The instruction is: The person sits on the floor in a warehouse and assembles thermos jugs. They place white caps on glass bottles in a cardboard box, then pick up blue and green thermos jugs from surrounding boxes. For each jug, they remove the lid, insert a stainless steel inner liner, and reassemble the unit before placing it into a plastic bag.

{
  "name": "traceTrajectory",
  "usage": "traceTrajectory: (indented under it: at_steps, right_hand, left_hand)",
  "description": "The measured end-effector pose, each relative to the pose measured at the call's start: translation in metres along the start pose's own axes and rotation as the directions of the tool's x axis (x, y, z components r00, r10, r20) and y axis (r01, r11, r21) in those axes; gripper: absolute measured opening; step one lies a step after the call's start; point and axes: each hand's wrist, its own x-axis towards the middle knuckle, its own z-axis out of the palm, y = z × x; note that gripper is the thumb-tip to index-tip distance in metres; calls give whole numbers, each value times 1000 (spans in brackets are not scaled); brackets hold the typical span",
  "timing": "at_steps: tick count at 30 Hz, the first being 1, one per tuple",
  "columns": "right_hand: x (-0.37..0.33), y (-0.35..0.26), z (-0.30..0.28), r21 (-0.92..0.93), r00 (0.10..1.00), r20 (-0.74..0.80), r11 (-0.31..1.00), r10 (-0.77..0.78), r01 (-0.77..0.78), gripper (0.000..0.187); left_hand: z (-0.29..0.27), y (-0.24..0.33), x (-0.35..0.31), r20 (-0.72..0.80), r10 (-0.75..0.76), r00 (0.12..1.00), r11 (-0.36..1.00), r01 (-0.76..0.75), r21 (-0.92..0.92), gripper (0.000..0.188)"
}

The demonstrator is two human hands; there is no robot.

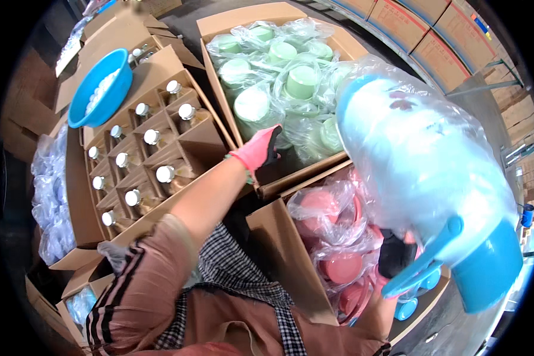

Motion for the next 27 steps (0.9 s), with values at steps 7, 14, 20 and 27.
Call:
traceTrajectory:
  at_steps: [7, 14, 20, 27]
  right_hand:
    - [-8, -23, -48, -530, 994, 87, 848, 68, -11, 36]
    - [-9, -24, -34, -437, 999, -33, 898, 38, -49, 33]
    - [48, -25, -8, -562, 997, 51, 827, 65, -25, 30]
    - [98, -31, 29, -799, 955, 215, 600, 205, 51, 28]
  left_hand:
    - [18, -103, 147, -351, -190, 917, 746, -97, -659, 48]
    - [42, -40, 106, -165, -73, 984, 466, -112, -877, 47]
    - [4, 33, 104, 157, 254, 954, 678, -60, -732, 45]
    - [-26, 65, 82, 436, -38, 899, 912, 209, -354, 34]
